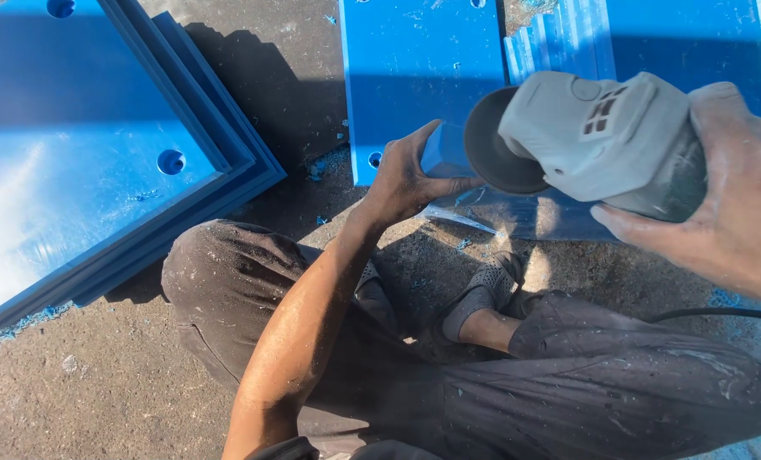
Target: Grinding the edges of blue plastic plates with a power grinder.
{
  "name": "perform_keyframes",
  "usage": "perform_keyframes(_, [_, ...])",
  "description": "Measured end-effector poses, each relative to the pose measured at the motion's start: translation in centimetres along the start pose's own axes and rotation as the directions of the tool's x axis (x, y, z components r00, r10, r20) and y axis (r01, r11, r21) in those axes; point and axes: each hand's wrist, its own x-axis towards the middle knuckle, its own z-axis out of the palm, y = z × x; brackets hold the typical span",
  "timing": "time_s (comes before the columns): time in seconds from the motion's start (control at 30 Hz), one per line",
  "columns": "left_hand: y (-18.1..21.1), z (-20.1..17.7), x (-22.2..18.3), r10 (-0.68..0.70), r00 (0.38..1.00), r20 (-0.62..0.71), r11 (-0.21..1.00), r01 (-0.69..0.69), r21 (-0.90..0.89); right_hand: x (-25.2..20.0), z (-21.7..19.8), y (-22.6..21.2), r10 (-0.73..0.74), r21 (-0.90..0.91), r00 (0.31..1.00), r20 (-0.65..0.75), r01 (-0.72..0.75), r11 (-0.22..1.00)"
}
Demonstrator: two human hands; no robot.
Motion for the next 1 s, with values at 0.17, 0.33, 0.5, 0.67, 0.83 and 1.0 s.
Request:
perform_keyframes(0.17, [0.1, -0.2, 0.3, -0.114, 0.993, -0.009, 0.993, 0.114, 0.021, 0.2, -0.1, -0.2, -0.048, 0.201, 0.970, -0.239, 0.097, 0.975])
perform_keyframes(0.33, [-1.2, -0.6, -0.3, 0.096, 0.995, -0.017, 0.995, -0.097, -0.003, 1.6, -1.5, -2.3, 0.127, -0.203, 0.979, 0.158, -0.094, 0.975])
perform_keyframes(0.5, [0.6, -0.6, 0.2, -0.048, 0.999, 0.018, 0.998, 0.049, -0.041, -2.7, 1.6, 2.2, -0.076, 0.201, 0.972, -0.222, 0.122, 0.972])
perform_keyframes(0.67, [-1.2, -0.4, 0.1, -0.005, 1.000, 0.009, 0.999, 0.006, -0.047, -1.8, 0.9, 1.0, -0.096, 0.319, 0.936, -0.340, 0.211, 0.924])
perform_keyframes(0.83, [-1.6, -0.5, -0.7, 0.105, 0.994, -0.026, 0.994, -0.106, -0.016, 1.9, -1.6, -2.5, 0.114, -0.203, 0.985, 0.133, -0.086, 0.976])
perform_keyframes(1.0, [-0.9, -0.4, -0.4, -0.047, 0.999, 0.002, 0.999, 0.047, -0.006, -2.0, 1.3, 1.6, -0.135, 0.214, 0.963, -0.235, 0.187, 0.959])
